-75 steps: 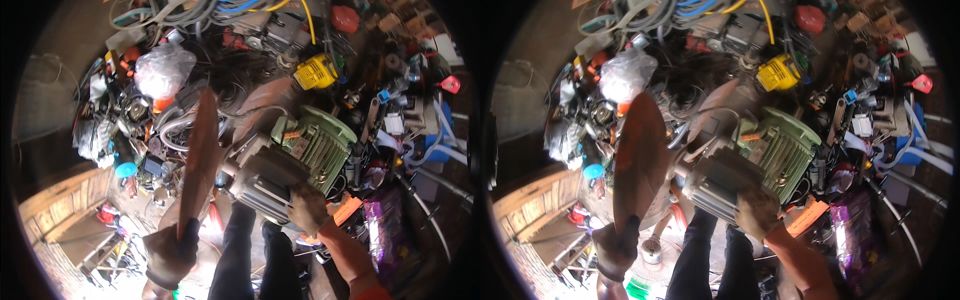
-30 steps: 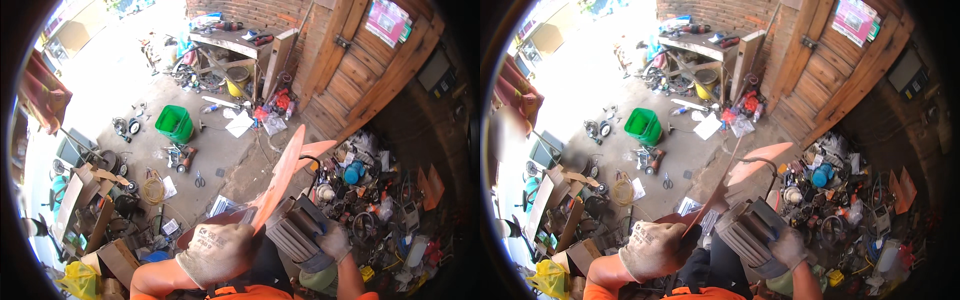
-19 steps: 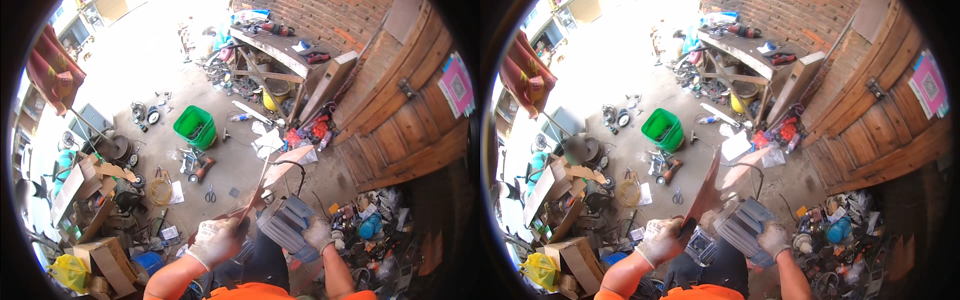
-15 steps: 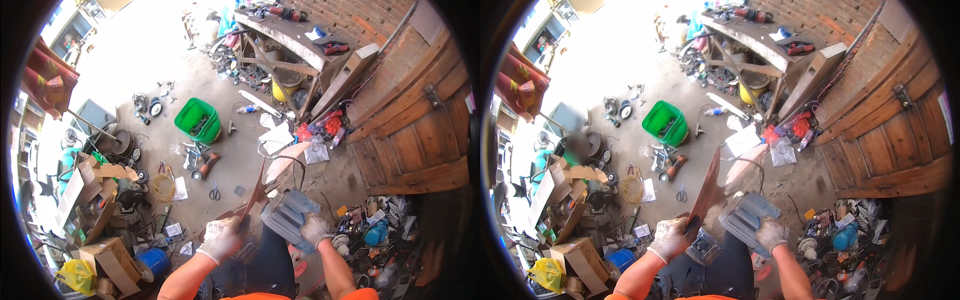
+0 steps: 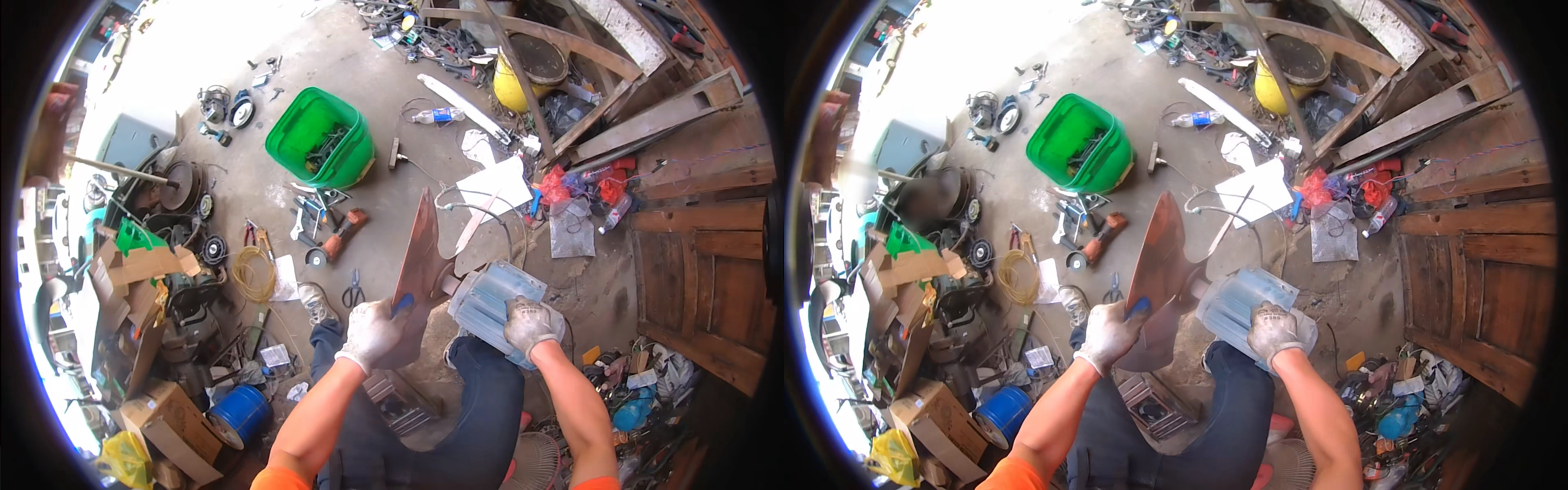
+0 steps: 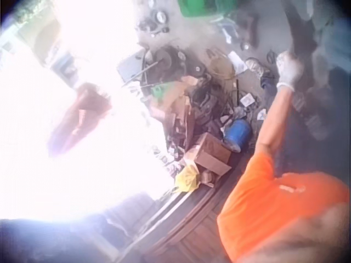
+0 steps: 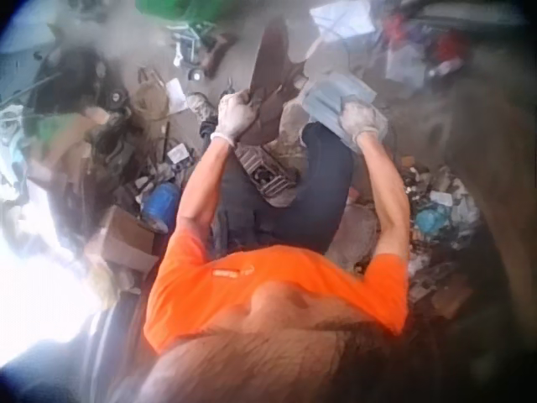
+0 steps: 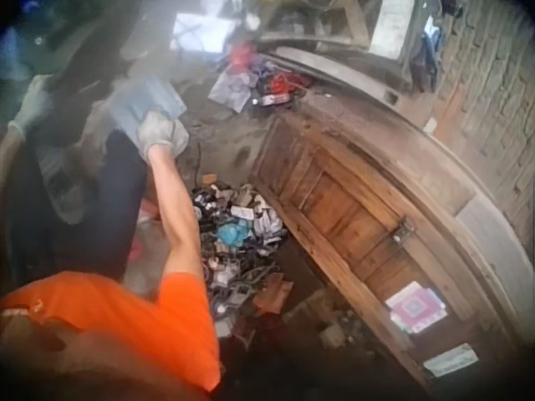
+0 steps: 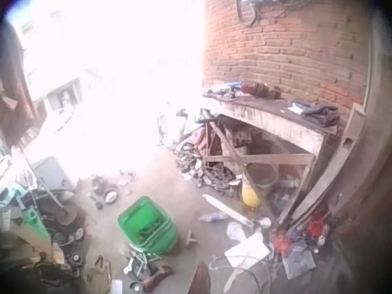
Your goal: The person retrieves a fan blade and motor assembly from a cluttered workshop, places it on the floor, and uses a cordless drill to attach the blade to the motor. The person then uses pliers to adjust the assembly.
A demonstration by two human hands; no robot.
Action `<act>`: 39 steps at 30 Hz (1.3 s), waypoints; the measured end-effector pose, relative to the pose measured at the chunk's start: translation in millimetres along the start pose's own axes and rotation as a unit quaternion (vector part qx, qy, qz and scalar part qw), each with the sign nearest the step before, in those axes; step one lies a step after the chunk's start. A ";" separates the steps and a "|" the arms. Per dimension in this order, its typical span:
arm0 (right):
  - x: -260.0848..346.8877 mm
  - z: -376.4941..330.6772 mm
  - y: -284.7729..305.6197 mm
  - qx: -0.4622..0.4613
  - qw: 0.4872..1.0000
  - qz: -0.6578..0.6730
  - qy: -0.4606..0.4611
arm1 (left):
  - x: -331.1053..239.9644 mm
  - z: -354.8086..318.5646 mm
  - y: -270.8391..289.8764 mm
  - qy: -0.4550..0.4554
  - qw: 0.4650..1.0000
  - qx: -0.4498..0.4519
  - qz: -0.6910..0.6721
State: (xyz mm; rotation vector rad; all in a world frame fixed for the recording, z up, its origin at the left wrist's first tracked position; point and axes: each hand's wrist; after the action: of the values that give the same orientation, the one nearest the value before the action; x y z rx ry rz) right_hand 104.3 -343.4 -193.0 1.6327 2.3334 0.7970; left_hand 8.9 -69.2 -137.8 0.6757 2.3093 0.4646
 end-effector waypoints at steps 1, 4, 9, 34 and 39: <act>6.1 22.4 1.2 0.013 0.999 -0.030 -0.006 | 18.1 25.2 -0.1 -0.007 1.000 0.010 -0.025; 15.7 64.4 12.4 0.012 0.999 -0.034 -0.031 | 65.7 92.1 -1.6 -0.053 0.998 0.023 -0.027; 63.5 100.9 62.1 0.065 0.991 -0.103 -0.052 | 114.4 161.0 32.9 -0.016 0.962 0.067 -0.265; 253.0 334.2 20.6 0.173 0.894 -0.413 0.015 | 382.1 381.6 10.0 0.104 0.985 -0.129 -0.041; 288.5 367.1 -2.0 0.226 0.880 -0.417 0.000 | 458.7 378.1 -25.6 0.094 0.954 -0.103 0.264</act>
State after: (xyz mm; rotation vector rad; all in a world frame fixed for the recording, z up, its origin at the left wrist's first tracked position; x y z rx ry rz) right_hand 154.8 37.1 -458.6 0.5345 2.9562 0.0613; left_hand -29.4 229.8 -650.8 1.1897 2.1886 1.0374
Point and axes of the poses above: each hand's wrist, its own z-axis towards the middle knuckle, its own y-axis out of the back of the hand, x = y × z, and after that the axes turned 13 degrees about x, right-handed
